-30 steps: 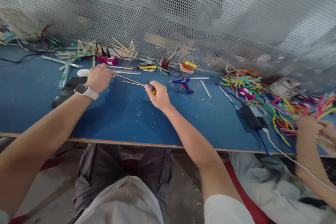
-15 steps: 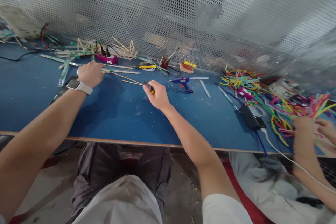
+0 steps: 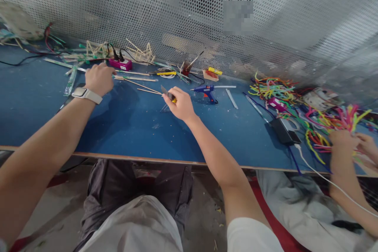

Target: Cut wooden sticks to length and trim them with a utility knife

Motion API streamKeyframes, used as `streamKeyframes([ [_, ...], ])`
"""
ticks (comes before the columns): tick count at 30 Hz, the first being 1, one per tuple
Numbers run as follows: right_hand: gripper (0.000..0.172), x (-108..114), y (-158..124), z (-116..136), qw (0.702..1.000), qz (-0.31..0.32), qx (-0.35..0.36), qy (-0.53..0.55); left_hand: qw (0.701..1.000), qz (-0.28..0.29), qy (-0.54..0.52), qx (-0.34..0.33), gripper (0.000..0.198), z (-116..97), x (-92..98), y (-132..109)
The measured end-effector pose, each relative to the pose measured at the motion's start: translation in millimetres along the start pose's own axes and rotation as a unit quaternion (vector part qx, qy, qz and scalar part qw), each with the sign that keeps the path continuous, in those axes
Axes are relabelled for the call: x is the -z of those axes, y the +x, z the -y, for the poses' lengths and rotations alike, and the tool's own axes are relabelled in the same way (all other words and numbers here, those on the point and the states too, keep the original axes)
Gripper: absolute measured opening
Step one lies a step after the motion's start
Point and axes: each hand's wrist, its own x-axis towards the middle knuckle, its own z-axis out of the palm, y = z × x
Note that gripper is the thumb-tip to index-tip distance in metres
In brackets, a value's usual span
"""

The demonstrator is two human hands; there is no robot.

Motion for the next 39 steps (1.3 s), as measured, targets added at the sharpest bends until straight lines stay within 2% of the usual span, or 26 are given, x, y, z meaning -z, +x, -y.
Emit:
streamKeyframes([
  [4,0.020,10,7,-28,0.997,0.025,-0.033,-0.059,1.000,-0.004,-0.008,0.028,0.036,4,2.5,2],
  [7,0.012,10,10,-49,0.993,0.060,-0.058,-0.088,1.000,-0.002,-0.012,0.029,0.036,5,0.7,3],
  [10,0.009,6,10,-61,0.988,0.093,-0.070,-0.103,0.999,0.007,-0.026,-0.020,0.047,-1,-3.2,4],
  [13,0.005,4,10,-65,0.984,0.116,-0.075,-0.109,0.991,0.027,-0.071,-0.113,0.034,-16,-9.9,5],
  [14,0.005,4,9,-65,0.984,0.119,-0.076,-0.110,0.985,0.029,-0.089,-0.142,0.029,-23,-13.0,5],
  [18,0.007,4,10,-64,0.984,0.123,-0.080,-0.105,0.958,0.032,-0.156,-0.238,0.039,-50,-27.1,-1],
  [24,0.015,9,11,-51,0.989,0.120,-0.067,-0.063,0.911,0.052,-0.271,-0.307,0.043,-71,-33.3,-16],
  [28,0.012,10,11,-31,0.992,0.115,-0.038,-0.014,0.873,0.069,-0.358,-0.324,0.054,-78,-33.1,-22],
  [35,0.019,6,7,-11,0.992,0.119,-0.014,0.024,0.833,0.052,-0.455,-0.309,0.034,-85,-39.9,-23],
  [39,0.019,8,7,-8,0.992,0.121,-0.010,0.015,0.814,0.052,-0.495,-0.300,0.033,-85,-40.9,-22],
])
